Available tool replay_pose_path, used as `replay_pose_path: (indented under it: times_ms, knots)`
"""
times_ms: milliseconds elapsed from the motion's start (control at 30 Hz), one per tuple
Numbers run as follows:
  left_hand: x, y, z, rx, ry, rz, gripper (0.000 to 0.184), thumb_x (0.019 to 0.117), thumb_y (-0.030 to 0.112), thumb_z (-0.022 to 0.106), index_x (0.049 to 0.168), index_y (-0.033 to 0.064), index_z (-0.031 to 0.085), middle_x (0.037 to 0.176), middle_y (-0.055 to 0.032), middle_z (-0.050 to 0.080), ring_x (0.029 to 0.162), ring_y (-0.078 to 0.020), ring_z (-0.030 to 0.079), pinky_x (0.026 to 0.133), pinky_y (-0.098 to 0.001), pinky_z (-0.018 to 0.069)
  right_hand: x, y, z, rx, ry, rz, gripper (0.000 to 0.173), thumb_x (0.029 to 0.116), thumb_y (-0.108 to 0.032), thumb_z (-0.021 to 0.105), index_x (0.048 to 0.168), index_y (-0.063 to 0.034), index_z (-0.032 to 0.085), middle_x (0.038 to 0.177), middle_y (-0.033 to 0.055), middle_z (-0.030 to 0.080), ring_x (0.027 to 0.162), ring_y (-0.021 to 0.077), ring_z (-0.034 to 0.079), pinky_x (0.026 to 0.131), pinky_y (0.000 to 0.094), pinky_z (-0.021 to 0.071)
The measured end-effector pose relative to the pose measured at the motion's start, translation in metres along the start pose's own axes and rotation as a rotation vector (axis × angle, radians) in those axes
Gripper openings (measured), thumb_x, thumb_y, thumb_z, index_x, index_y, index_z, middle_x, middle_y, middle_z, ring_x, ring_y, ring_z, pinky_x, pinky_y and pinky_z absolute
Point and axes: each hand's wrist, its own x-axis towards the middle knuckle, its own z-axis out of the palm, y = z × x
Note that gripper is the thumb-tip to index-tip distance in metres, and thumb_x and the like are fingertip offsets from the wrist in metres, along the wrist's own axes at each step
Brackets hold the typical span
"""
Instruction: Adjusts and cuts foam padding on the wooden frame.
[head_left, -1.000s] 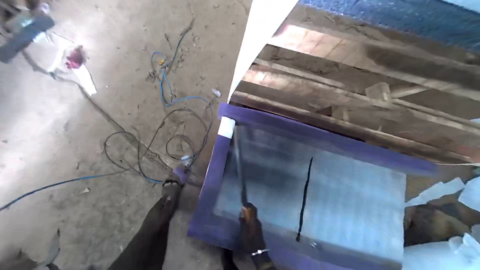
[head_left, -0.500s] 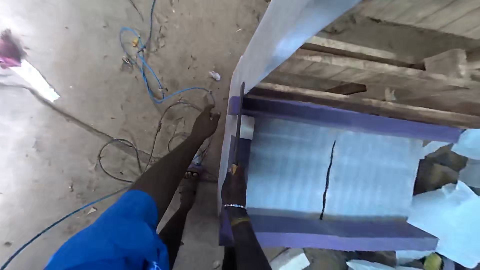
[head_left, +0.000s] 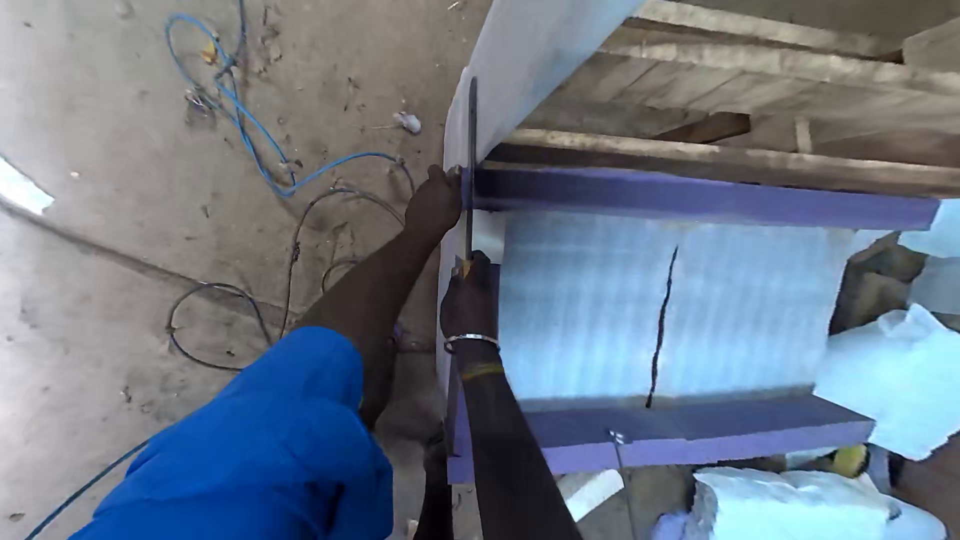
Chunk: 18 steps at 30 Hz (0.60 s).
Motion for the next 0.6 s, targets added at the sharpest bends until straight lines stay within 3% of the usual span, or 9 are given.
replay_pose_path:
  times_ms: [67, 167, 200, 300, 400, 500, 533, 600]
  knots:
    - [0.004, 0.003, 0.000, 0.042, -0.007, 0.006, 0.060, 0.1110, 0.050, 0.021, 0.141, 0.0037, 0.045, 0.118, -0.0231, 0.068, 0.111, -0.0407, 0.068, 0.091, -0.0618, 0.0537, -0.002, 0.002, 0.003, -0.004, -0.018, 0.025, 0.050, 0.1097, -0.032, 0.044, 0.155, -0.0148, 0.032, 0.127, 0.0243, 0.061, 0.098, 0.0404, 0.070, 0.078, 0.0564, 0.0591]
    - [0.007, 0.001, -0.001, 0.074, -0.005, 0.039, 0.055, 0.1123, 0.045, 0.021, 0.140, 0.0037, 0.045, 0.117, -0.0241, 0.068, 0.111, -0.0425, 0.067, 0.090, -0.0623, 0.0537, -0.034, 0.022, 0.021, -0.008, -0.082, 0.092, 0.056, 0.1073, -0.023, 0.050, 0.158, -0.0073, 0.033, 0.148, 0.0218, 0.052, 0.123, 0.0357, 0.063, 0.099, 0.0513, 0.0552]
    - [0.007, 0.001, -0.001, 0.078, -0.002, 0.050, 0.054, 0.1126, 0.044, 0.022, 0.140, 0.0039, 0.045, 0.117, -0.0245, 0.067, 0.111, -0.0429, 0.067, 0.089, -0.0625, 0.0538, -0.051, 0.033, 0.026, 0.020, -0.084, 0.102, 0.057, 0.1055, -0.020, 0.053, 0.157, -0.0041, 0.035, 0.149, 0.0217, 0.052, 0.127, 0.0336, 0.062, 0.102, 0.0486, 0.0539]
    - [0.009, 0.000, -0.001, 0.095, 0.036, 0.071, 0.050, 0.1130, 0.041, 0.023, 0.137, 0.0047, 0.048, 0.118, -0.0242, 0.067, 0.112, -0.0427, 0.067, 0.088, -0.0618, 0.0542, -0.067, 0.044, 0.034, -0.006, -0.006, 0.061, 0.049, 0.1037, -0.018, 0.055, 0.148, 0.0022, 0.047, 0.139, 0.0235, 0.059, 0.117, 0.0327, 0.068, 0.095, 0.0455, 0.0583]
    - [0.008, -0.003, 0.001, 0.106, 0.056, 0.077, 0.049, 0.1130, 0.041, 0.024, 0.137, 0.0066, 0.050, 0.122, -0.0224, 0.066, 0.114, -0.0406, 0.067, 0.090, -0.0607, 0.0541, -0.025, 0.010, 0.007, -0.051, -0.114, 0.096, 0.053, 0.1076, -0.022, 0.049, 0.156, -0.0027, 0.037, 0.143, 0.0236, 0.057, 0.120, 0.0368, 0.065, 0.099, 0.0512, 0.0544]
    - [0.012, -0.007, 0.000, 0.101, 0.062, 0.107, 0.047, 0.1129, 0.041, 0.025, 0.133, 0.0082, 0.052, 0.118, -0.0203, 0.067, 0.111, -0.0395, 0.067, 0.087, -0.0599, 0.0550, 0.009, -0.006, 0.002, -0.032, -0.070, 0.033, 0.050, 0.1090, -0.028, 0.046, 0.154, -0.0111, 0.032, 0.128, 0.0245, 0.062, 0.103, 0.0422, 0.069, 0.081, 0.0579, 0.0585]
    - [0.012, -0.010, -0.001, 0.106, 0.057, 0.112, 0.047, 0.1128, 0.042, 0.025, 0.133, 0.0088, 0.052, 0.118, -0.0198, 0.067, 0.111, -0.0395, 0.067, 0.087, -0.0600, 0.0551, 0.005, -0.003, 0.010, -0.044, -0.056, 0.039, 0.051, 0.1090, -0.028, 0.046, 0.155, -0.0105, 0.033, 0.130, 0.0244, 0.062, 0.105, 0.0418, 0.069, 0.082, 0.0577, 0.0586]
    - [0.015, -0.011, -0.003, 0.104, 0.047, 0.109, 0.047, 0.1128, 0.042, 0.026, 0.135, 0.0099, 0.053, 0.121, -0.0200, 0.067, 0.112, -0.0404, 0.067, 0.088, -0.0615, 0.0546, -0.027, 0.016, 0.028, -0.040, -0.084, 0.100, 0.055, 0.1078, -0.024, 0.049, 0.157, -0.0052, 0.034, 0.146, 0.0228, 0.054, 0.124, 0.0374, 0.063, 0.099, 0.0534, 0.0546]
